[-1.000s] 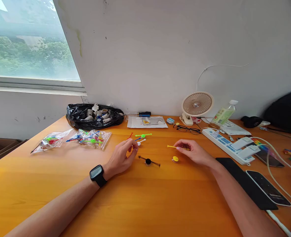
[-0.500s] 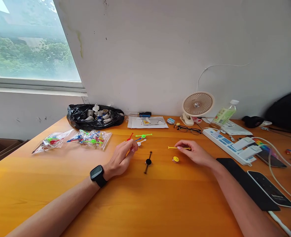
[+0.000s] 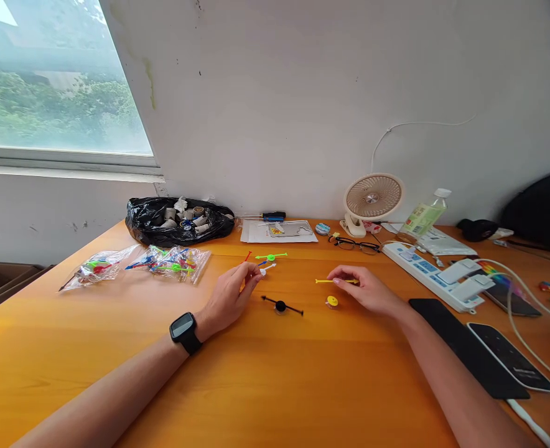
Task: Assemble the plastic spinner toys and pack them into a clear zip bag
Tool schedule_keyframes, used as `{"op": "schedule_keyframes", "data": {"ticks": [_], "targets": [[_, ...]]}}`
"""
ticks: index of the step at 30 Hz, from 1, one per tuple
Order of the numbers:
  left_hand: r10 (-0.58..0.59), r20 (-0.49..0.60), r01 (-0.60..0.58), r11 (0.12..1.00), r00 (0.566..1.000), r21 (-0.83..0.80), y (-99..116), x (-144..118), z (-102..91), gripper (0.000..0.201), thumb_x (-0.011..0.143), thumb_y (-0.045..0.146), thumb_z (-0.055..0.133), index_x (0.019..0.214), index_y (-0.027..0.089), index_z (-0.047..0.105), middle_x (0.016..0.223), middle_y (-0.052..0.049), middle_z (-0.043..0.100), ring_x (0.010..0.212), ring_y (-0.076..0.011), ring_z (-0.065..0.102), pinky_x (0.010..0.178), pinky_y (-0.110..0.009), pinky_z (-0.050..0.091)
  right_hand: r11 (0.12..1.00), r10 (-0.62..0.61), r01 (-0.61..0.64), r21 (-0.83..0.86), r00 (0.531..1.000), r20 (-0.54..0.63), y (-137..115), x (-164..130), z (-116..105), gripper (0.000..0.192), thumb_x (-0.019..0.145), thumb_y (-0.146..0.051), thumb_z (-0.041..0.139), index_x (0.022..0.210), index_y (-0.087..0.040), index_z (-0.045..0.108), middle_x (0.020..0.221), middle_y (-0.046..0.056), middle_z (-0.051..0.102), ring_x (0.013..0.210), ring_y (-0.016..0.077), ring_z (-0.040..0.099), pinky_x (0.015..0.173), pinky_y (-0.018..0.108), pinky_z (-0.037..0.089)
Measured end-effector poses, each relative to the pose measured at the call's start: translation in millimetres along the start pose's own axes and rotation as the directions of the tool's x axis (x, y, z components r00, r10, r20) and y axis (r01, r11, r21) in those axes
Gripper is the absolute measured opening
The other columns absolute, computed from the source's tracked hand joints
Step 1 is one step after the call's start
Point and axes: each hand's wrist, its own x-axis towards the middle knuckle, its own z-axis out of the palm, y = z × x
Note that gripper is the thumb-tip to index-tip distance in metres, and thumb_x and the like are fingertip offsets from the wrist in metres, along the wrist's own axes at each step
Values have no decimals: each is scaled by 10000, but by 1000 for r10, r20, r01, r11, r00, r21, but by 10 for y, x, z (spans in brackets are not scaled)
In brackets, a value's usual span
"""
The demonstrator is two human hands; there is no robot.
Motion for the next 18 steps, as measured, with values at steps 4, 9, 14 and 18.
{"op": "schedule_keyframes", "data": {"ticks": [4, 9, 14, 18], "targets": [[3, 8, -3, 1000, 1000, 7, 5, -9, -12, 151, 1085, 319, 453, 1030, 213, 546, 904, -12, 638, 795, -153, 575, 726, -260, 433, 997, -21, 23, 67, 999, -28, -2, 17, 31, 296, 892, -486, 674, 957, -203, 732, 995, 72, 741, 966, 252, 659, 808, 344, 492], [46, 11, -46, 998, 999, 30, 39, 5, -39, 314, 1105, 316, 385, 854, 191, 528, 789, -9, 580, 708, -142, 518, 681, -264, 392, 974, 21, -5, 227, 997, -70, -99, 5, 86, 373, 837, -539, 743, 924, -178, 712, 873, 58, 715, 756, 196, 650, 681, 309, 493], [100, 39, -102, 994, 994, 51, 40, 21, -29, 453, 1092, 312, 432, 656, 189, 438, 609, 20, 444, 602, -129, 412, 616, -279, 315, 949, 43, -37, 312, 999, -15, -132, -11, 139, 424, 845, -552, 737, 1019, -165, 732, 772, 44, 690, 749, 197, 660, 711, 314, 516], [99, 52, -101, 994, 994, 37, 40, 21, -21, 440, 1086, 309, 446, 663, 188, 445, 616, 21, 450, 602, -126, 407, 609, -280, 309, 967, 26, -21, 254, 1000, -15, -86, -2, 208, 394, 841, -543, 742, 976, -173, 734, 822, 40, 676, 739, 173, 629, 656, 280, 491]]}}
